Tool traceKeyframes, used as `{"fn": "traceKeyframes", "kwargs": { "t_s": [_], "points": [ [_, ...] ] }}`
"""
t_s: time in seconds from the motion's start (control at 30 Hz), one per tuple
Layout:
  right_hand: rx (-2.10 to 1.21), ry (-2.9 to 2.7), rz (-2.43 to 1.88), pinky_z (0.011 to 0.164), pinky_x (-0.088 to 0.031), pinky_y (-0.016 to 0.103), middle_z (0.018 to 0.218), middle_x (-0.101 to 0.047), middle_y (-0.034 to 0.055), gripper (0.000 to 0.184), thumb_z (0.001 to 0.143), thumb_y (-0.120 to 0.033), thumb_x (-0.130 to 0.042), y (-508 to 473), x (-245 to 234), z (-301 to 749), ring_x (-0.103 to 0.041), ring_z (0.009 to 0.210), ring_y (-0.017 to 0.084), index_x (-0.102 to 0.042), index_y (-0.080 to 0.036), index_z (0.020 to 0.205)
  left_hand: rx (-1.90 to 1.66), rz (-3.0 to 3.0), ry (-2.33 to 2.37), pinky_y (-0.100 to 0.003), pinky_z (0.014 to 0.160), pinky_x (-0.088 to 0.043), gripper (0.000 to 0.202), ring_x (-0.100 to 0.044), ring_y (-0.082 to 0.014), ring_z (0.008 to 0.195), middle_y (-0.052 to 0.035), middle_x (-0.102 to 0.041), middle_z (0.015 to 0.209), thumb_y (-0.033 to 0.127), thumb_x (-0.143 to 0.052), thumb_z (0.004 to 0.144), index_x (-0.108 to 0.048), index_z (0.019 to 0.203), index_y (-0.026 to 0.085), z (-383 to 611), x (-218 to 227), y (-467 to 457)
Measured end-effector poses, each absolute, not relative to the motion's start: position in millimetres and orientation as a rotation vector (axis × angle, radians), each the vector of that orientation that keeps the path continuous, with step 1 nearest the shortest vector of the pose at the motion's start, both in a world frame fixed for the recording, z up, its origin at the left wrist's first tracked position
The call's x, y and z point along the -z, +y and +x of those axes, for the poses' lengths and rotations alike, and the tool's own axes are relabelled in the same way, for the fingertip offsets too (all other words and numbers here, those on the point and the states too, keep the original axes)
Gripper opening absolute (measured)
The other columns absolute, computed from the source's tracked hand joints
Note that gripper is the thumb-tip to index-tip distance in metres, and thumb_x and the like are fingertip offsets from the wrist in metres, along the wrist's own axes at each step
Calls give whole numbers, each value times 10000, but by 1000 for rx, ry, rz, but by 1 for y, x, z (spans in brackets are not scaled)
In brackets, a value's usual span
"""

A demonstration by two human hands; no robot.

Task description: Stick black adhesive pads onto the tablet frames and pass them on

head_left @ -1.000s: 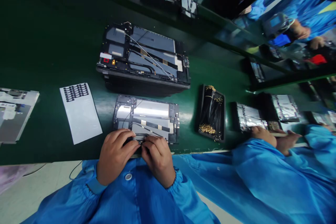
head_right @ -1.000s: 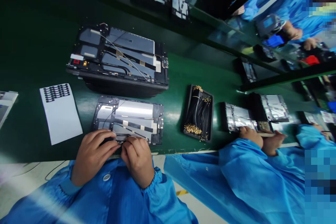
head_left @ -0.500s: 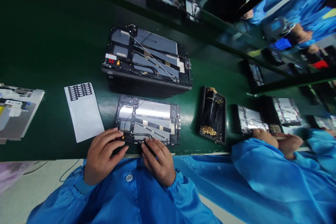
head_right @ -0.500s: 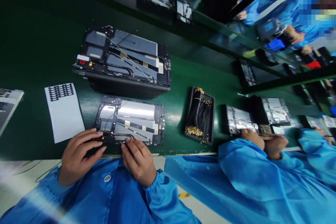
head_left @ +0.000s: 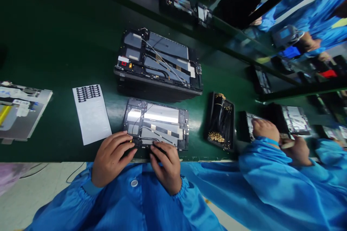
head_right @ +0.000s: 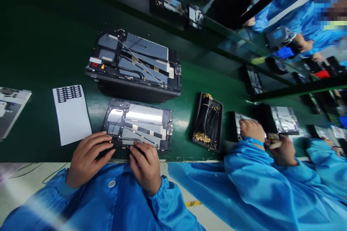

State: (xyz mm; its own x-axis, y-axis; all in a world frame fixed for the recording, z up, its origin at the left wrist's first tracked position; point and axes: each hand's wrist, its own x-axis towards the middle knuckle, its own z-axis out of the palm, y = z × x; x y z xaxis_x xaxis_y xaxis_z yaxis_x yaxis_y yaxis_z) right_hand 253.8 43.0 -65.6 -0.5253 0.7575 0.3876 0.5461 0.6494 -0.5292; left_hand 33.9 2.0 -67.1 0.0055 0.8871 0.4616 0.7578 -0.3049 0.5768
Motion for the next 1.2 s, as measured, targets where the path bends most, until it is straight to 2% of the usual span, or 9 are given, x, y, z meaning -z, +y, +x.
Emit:
{"fn": "traceKeyframes", "kwargs": {
  "t_s": [0.17, 0.37, 0.6, 0.73, 0.87, 0.93, 1.07, 1.2],
  "points": [
    [-487, -2222, -1043, 879, -543, 420, 1049, -680, 79, 213, 912, -107, -680, 45, 60, 246, -626, 1025, 225, -640, -219, 1088, -1166, 2127, 1754, -440, 1014, -550, 256, -623, -252, 1203, -79, -702, 1122, 119, -719, 860, -628, 1090, 184, 35, 69, 3],
    [-468, -2240, -1090, 810, -485, 374, 967, -683, 52, 126, 933, -132, -667, 50, 57, 239, -610, 932, 200, -638, -214, 1024, -1166, 2150, 1766, -432, 1011, -550, 255, -627, -251, 1187, -83, -702, 1110, 115, -728, 850, -637, 1082, 168, 35, 67, 4],
    [-459, -2131, -1158, 811, -462, 376, 953, -663, 40, 77, 937, -158, -661, 46, 63, 232, -614, 926, 195, -621, -220, 960, -1148, 2170, 1772, -432, 1006, -551, 242, -628, -248, 1175, -76, -700, 1099, 120, -731, 851, -645, 1071, 173, 36, 67, 4],
    [-450, -2176, -1086, 830, -484, 391, 981, -675, 46, 142, 923, -138, -675, 47, 69, 240, -621, 954, 201, -634, -223, 1028, -1141, 2169, 1773, -429, 1007, -552, 223, -633, -251, 1177, -78, -707, 1093, 123, -726, 853, -655, 1060, 166, 35, 67, 4],
    [-309, -2354, -890, 894, -530, 434, 1043, -679, 73, 376, 892, -161, -710, 50, 72, 252, -624, 1005, 230, -641, -244, 1251, -1138, 2167, 1775, -426, 999, -557, 222, -637, -251, 1180, -71, -713, 1098, 133, -714, 863, -657, 1071, 183, 36, 69, 5],
    [-216, -2416, -827, 926, -540, 439, 1045, -679, 88, 431, 883, -183, -722, 50, 71, 255, -622, 1021, 241, -635, -224, 1303, -1148, 2156, 1776, -426, 1003, -554, 217, -636, -249, 1181, -69, -713, 1098, 138, -709, 868, -656, 1071, 191, 39, 69, 3],
    [-159, -2470, -768, 863, -552, 423, 1023, -699, 95, 387, 897, -196, -712, 53, 61, 254, -629, 975, 241, -653, -197, 1280, -1143, 2067, 1754, -393, 1014, -541, 154, -634, -220, 1176, -58, -712, 1106, 187, -679, 905, -659, 1057, 204, 34, 60, -1],
    [-302, -2541, -692, 796, -531, 401, 1033, -703, 108, 260, 935, -189, -665, 67, 41, 244, -634, 949, 239, -674, -163, 1194, -1054, 2087, 1865, -380, 1059, -493, 195, -611, -197, 1222, -53, -701, 1197, 172, -575, 966, -649, 1139, 224, -14, 47, 9]
  ]
}}
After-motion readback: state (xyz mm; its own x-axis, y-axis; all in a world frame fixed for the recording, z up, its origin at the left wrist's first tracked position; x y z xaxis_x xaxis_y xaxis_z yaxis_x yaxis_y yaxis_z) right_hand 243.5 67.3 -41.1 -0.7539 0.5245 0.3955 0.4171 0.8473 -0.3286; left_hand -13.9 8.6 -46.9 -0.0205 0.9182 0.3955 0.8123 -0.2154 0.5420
